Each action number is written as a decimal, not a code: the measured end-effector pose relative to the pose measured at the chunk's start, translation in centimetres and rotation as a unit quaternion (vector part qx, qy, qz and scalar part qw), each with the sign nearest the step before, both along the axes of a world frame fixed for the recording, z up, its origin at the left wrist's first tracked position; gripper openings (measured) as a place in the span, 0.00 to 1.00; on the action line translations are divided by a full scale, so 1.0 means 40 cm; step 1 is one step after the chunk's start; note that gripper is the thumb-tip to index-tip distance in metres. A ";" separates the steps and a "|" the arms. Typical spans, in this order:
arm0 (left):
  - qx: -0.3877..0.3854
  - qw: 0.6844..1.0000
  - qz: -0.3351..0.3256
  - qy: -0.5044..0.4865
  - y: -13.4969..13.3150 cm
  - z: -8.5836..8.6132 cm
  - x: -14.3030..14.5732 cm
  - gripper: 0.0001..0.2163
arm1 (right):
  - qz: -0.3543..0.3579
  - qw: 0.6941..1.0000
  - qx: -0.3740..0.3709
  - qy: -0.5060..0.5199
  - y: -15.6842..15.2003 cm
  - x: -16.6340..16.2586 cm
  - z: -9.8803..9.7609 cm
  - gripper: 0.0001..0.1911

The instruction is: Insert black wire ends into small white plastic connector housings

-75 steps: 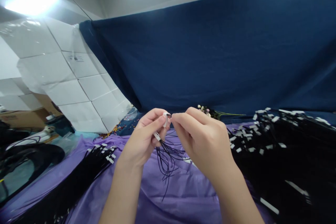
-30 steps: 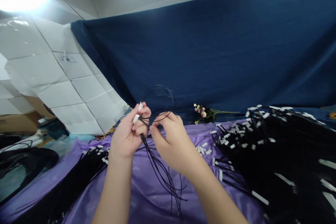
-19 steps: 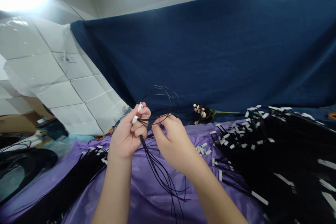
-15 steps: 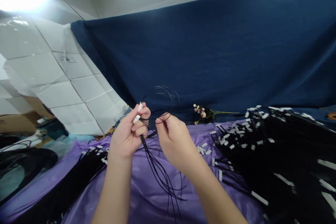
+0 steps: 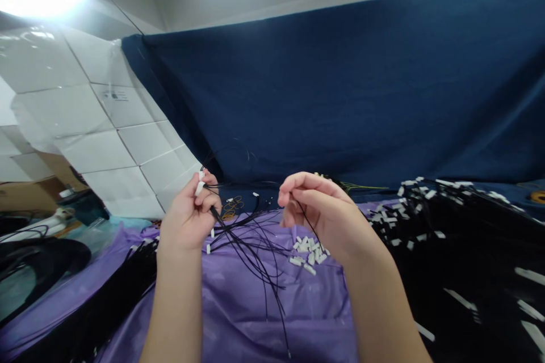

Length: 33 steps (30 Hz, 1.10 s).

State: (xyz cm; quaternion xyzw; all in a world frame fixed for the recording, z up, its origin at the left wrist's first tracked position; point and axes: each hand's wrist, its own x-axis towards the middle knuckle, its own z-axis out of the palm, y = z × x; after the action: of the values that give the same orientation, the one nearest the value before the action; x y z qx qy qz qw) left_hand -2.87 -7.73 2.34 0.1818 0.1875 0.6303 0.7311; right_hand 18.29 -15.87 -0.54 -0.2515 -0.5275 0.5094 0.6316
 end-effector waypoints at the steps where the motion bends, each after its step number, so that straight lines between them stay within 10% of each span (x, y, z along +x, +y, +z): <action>1: 0.000 1.000 0.002 0.000 0.000 0.000 -0.001 0.08 | 0.007 1.000 0.004 0.022 0.000 0.003 -0.001 0.06; 17: 0.024 0.997 0.009 0.079 -0.033 -0.017 0.070 0.03 | -0.171 0.925 0.139 0.308 0.027 -0.015 0.014 0.13; 25: 0.128 0.968 -0.013 0.215 -0.057 -0.033 0.092 0.08 | -0.188 0.966 0.140 0.110 -0.017 -0.044 0.015 0.02; 33: 0.201 0.944 -0.081 0.248 -0.076 -0.033 0.088 0.09 | -0.422 0.877 0.177 -0.144 -0.006 -0.074 -0.008 0.01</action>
State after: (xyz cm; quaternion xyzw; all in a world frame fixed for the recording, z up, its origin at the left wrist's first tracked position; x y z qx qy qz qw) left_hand 0.65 -10.76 1.01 0.4901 0.2170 0.5286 0.6583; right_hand 15.34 -16.10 -0.88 -0.4050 -0.5380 0.0510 0.7375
